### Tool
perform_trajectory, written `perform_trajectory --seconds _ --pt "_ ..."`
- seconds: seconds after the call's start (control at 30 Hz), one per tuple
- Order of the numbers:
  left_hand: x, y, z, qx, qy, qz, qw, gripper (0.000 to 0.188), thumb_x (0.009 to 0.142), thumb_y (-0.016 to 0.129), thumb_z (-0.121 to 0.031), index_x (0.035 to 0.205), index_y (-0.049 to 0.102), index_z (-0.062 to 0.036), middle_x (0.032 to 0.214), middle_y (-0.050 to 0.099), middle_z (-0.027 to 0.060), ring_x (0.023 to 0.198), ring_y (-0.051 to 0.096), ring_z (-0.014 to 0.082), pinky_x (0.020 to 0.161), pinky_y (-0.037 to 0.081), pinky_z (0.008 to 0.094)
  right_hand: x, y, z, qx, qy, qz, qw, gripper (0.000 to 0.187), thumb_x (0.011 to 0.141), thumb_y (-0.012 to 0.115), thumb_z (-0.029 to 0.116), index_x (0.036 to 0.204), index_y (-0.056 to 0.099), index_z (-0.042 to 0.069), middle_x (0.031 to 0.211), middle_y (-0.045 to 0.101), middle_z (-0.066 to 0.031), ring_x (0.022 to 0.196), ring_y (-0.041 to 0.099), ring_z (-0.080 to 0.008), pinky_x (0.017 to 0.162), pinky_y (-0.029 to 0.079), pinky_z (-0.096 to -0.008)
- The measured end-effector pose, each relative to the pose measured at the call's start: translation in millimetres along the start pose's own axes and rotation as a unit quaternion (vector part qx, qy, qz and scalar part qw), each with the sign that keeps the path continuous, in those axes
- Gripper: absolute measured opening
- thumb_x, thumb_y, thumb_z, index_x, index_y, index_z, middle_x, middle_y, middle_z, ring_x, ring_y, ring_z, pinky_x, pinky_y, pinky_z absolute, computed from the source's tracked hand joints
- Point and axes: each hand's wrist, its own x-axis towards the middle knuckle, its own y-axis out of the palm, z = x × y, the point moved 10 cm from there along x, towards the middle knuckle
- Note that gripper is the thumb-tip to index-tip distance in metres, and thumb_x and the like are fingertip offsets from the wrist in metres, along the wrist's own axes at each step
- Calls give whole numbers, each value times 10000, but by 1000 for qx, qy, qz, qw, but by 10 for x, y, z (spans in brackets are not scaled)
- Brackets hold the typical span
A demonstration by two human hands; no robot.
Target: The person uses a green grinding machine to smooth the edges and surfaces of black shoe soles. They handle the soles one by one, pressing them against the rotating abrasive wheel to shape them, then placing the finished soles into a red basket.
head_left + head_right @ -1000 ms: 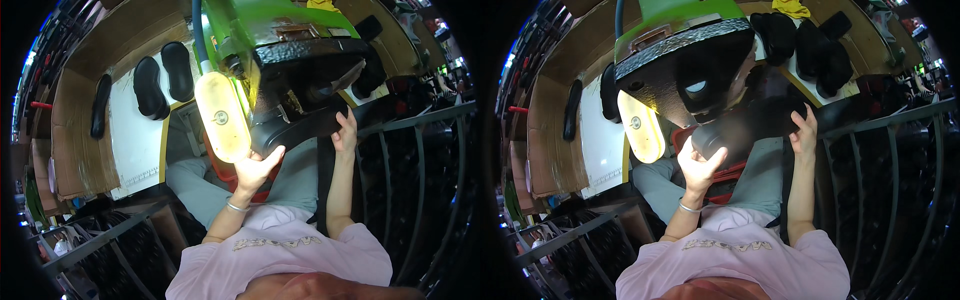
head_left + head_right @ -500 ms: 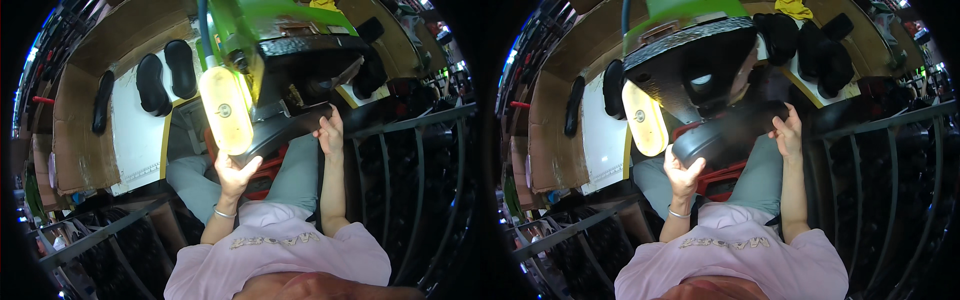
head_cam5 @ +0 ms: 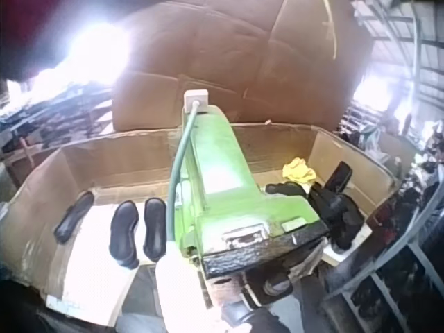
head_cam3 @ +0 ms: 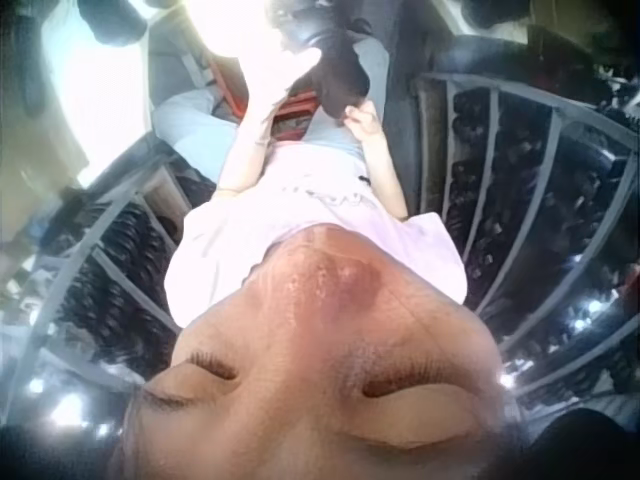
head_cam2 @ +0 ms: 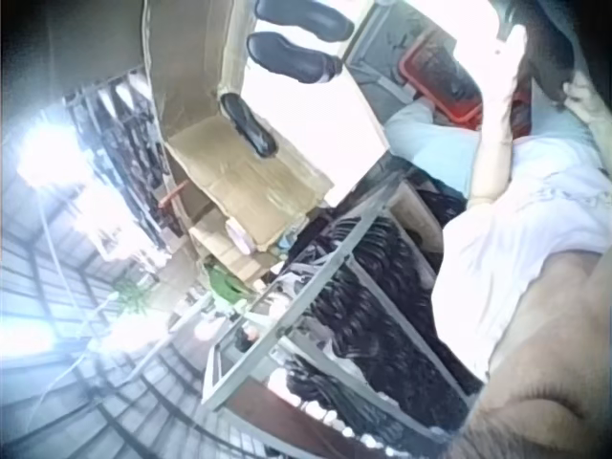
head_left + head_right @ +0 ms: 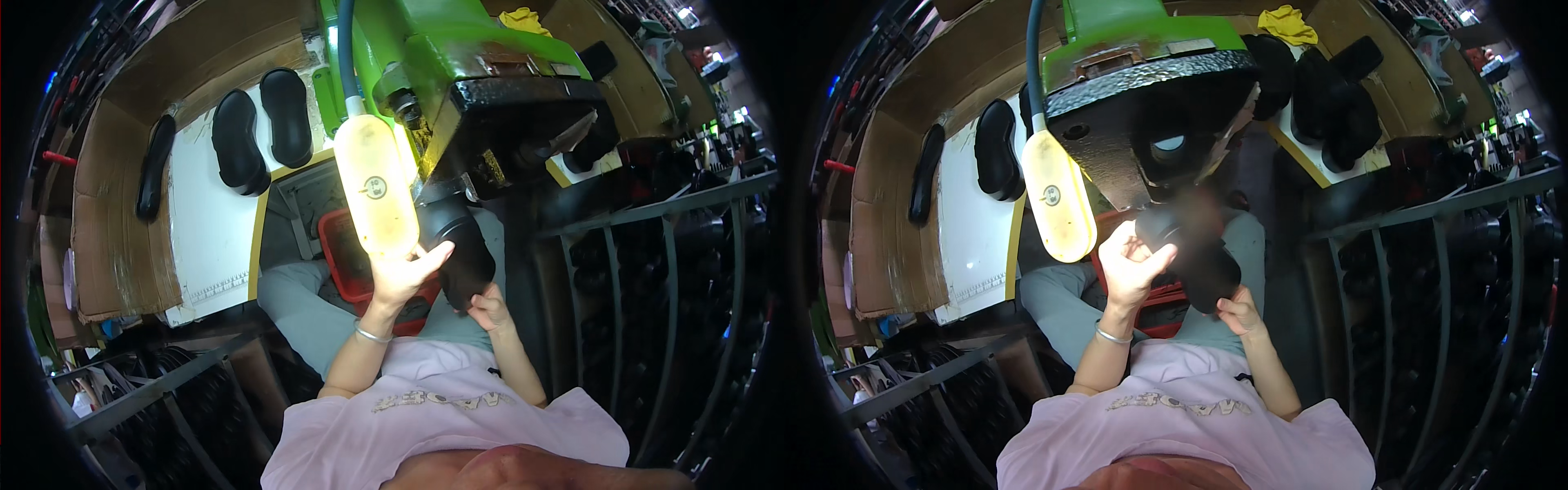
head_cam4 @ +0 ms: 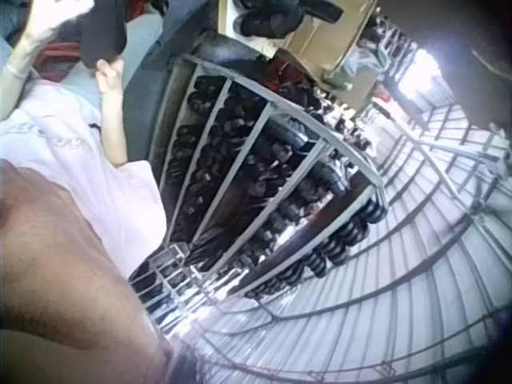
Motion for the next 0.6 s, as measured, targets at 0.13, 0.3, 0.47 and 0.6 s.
perform_trajectory --seconds 0.13,0.3,0.47,0.6 --pt "-84 -66 35 -46 -12 -17 999 369 753 722 103 1087 570 64 987 644 111 846 633 135 748 552 255 -75 19 683 -35 -111 -90 989 483 816 710 84 1254 508 111 1065 638 -51 810 656 -170 446 489 -251" --pt "-55 -76 -68 -34 7 -15 999 434 748 745 61 1135 549 63 1023 630 98 867 614 125 739 532 249 40 397 1913 -159 -240 -187 939 443 833 670 91 1240 497 58 948 646 -46 637 617 -98 346 369 -179" --pt "-54 -155 -297 -31 14 -27 999 422 717 760 62 1097 577 61 990 633 79 820 604 103 713 509 234 399 1008 2355 -202 -274 -79 937 328 842 669 59 1135 531 4 910 641 -69 592 595 -88 360 367 -176" --pt "-121 -360 -384 -46 4 -31 998 431 728 731 73 1124 562 59 1031 648 119 934 639 174 846 524 310 553 1138 2206 -190 -259 -37 946 360 832 689 47 1147 519 4 925 644 -84 600 599 -95 369 387 -177"
